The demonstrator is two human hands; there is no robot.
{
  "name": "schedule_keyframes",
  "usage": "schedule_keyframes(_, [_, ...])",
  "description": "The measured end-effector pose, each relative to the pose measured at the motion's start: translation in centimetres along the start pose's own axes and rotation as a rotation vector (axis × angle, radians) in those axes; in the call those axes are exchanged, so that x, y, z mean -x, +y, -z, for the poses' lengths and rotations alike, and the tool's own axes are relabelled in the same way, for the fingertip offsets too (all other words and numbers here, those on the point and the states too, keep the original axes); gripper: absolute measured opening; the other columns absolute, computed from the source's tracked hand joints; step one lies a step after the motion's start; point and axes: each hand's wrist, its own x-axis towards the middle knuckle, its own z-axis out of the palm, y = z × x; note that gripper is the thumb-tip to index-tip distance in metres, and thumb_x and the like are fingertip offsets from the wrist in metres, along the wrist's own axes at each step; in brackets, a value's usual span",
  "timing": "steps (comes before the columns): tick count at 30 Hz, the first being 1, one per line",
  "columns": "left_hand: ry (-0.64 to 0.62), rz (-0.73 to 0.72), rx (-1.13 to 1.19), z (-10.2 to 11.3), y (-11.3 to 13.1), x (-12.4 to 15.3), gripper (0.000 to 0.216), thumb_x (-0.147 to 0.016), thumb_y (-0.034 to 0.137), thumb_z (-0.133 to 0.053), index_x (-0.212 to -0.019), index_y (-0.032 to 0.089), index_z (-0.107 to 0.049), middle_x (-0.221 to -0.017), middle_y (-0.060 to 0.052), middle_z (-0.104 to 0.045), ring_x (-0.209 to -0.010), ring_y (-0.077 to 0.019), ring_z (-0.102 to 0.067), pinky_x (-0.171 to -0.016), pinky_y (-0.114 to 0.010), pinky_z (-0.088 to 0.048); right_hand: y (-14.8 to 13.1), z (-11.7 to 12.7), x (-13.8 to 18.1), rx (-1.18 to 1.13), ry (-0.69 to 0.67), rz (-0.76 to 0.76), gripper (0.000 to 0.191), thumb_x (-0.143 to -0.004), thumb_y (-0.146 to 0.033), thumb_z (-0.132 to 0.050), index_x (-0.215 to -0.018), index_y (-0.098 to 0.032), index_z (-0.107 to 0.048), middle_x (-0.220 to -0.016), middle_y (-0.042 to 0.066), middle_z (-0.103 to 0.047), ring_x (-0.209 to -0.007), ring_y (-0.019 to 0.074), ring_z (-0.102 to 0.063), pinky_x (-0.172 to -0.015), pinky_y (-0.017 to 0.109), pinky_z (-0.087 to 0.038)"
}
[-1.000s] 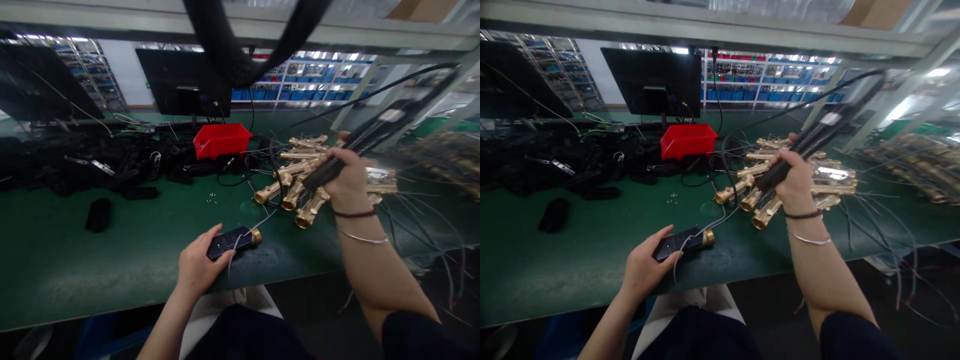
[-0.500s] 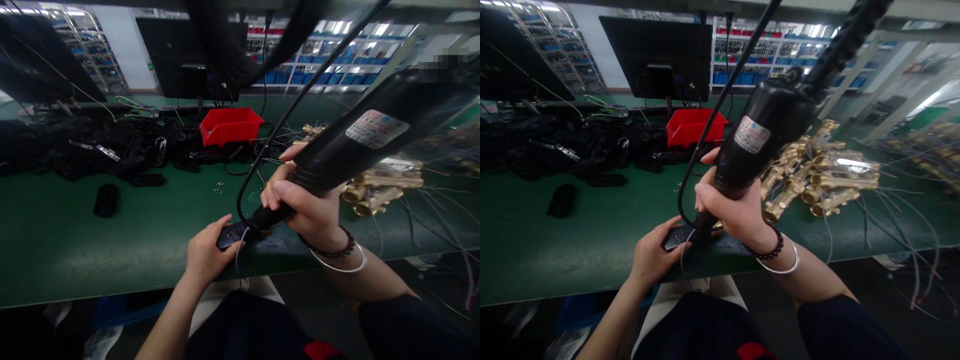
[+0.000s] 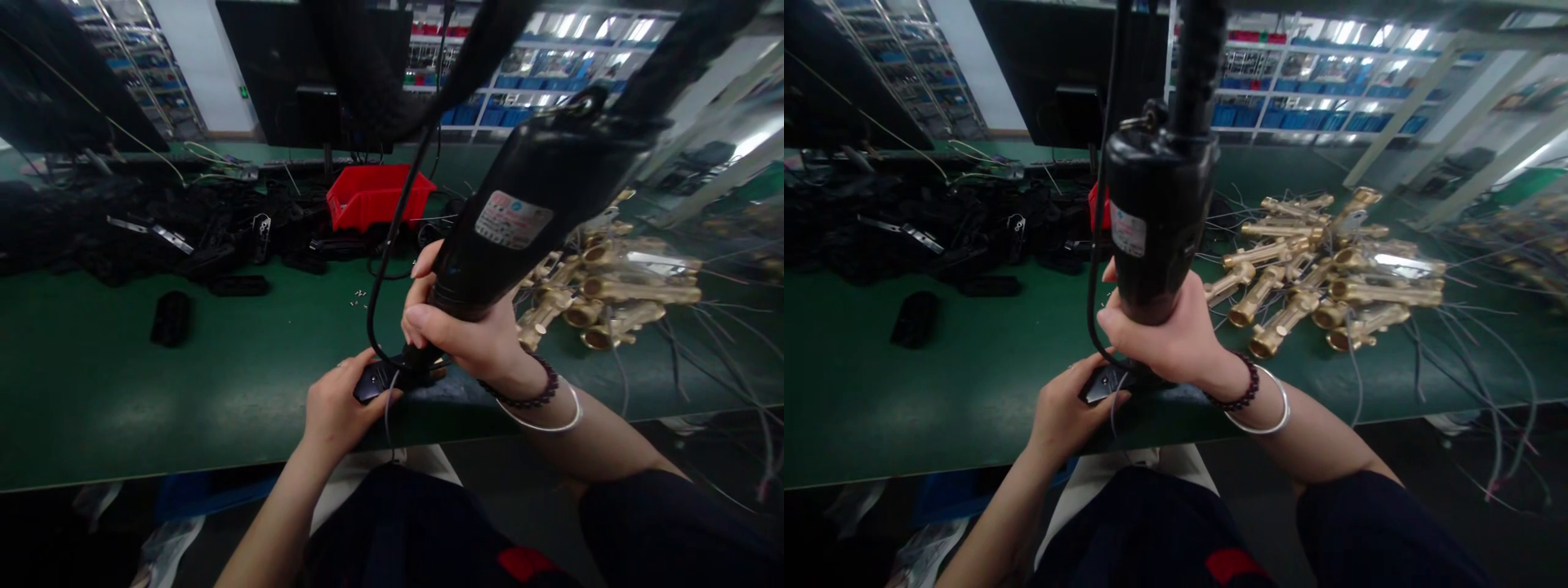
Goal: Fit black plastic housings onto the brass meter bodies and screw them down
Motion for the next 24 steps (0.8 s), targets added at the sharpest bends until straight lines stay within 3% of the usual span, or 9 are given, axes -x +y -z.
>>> schedule_keyframes(9, [-0.002, -0.005, -0.009, 0.0, -0.2, 0.0, 0.043, -0.072, 0.033, -0.072, -0.112, 0.020, -0.060, -0.098, -0.005, -0.071, -0.083, -0.0195, -0.068, -0.071, -0.026, -0.053, 0.1, 0.4, -0.4, -0.050, -0.019, 0.028, 0.036, -0.070, -0.016, -0.063, -0.105, -0.018, -0.055, -0.054, -0.007, -0.053, -0.043, 0.0101, -0.047, -0.046, 0.025, -0.043])
schedule_keyframes(15, [0.000, 0.007, 0.007, -0.2, -0.1, 0.0, 0.048, -0.071, 0.034, -0.073, -0.114, 0.020, -0.059, -0.098, -0.004, -0.070, -0.084, -0.0195, -0.067, -0.073, -0.027, -0.053, -1.5, -0.9, -0.3, -0.204, 0.092, 0.167, 0.035, -0.070, -0.016, -0.059, -0.103, -0.024, -0.054, -0.052, -0.009, -0.049, -0.040, 0.0100, -0.046, -0.044, 0.024, -0.042])
schedule_keyframes(19, [-0.015, 0.048, 0.017, -0.2, 0.1, 0.0, 0.045, -0.071, 0.033, -0.073, -0.112, 0.021, -0.060, -0.092, -0.003, -0.070, -0.079, -0.0193, -0.067, -0.070, -0.026, -0.052, -0.2, -2.2, 0.2, -0.147, 0.004, 0.090, 0.032, -0.072, -0.016, -0.060, -0.103, -0.022, -0.052, -0.056, -0.008, -0.052, -0.044, 0.0104, -0.048, -0.046, 0.026, -0.044])
schedule_keyframes(24, [-0.022, 0.046, 0.036, -0.1, 0.2, 0.0, 0.046, -0.071, 0.035, -0.072, -0.113, 0.022, -0.060, -0.094, -0.004, -0.070, -0.081, -0.0202, -0.067, -0.070, -0.027, -0.052, 1.0, -2.2, 0.3, -0.153, 0.029, 0.039, 0.032, -0.073, -0.017, -0.060, -0.102, -0.023, -0.047, -0.056, -0.009, -0.051, -0.044, 0.0100, -0.049, -0.047, 0.025, -0.045])
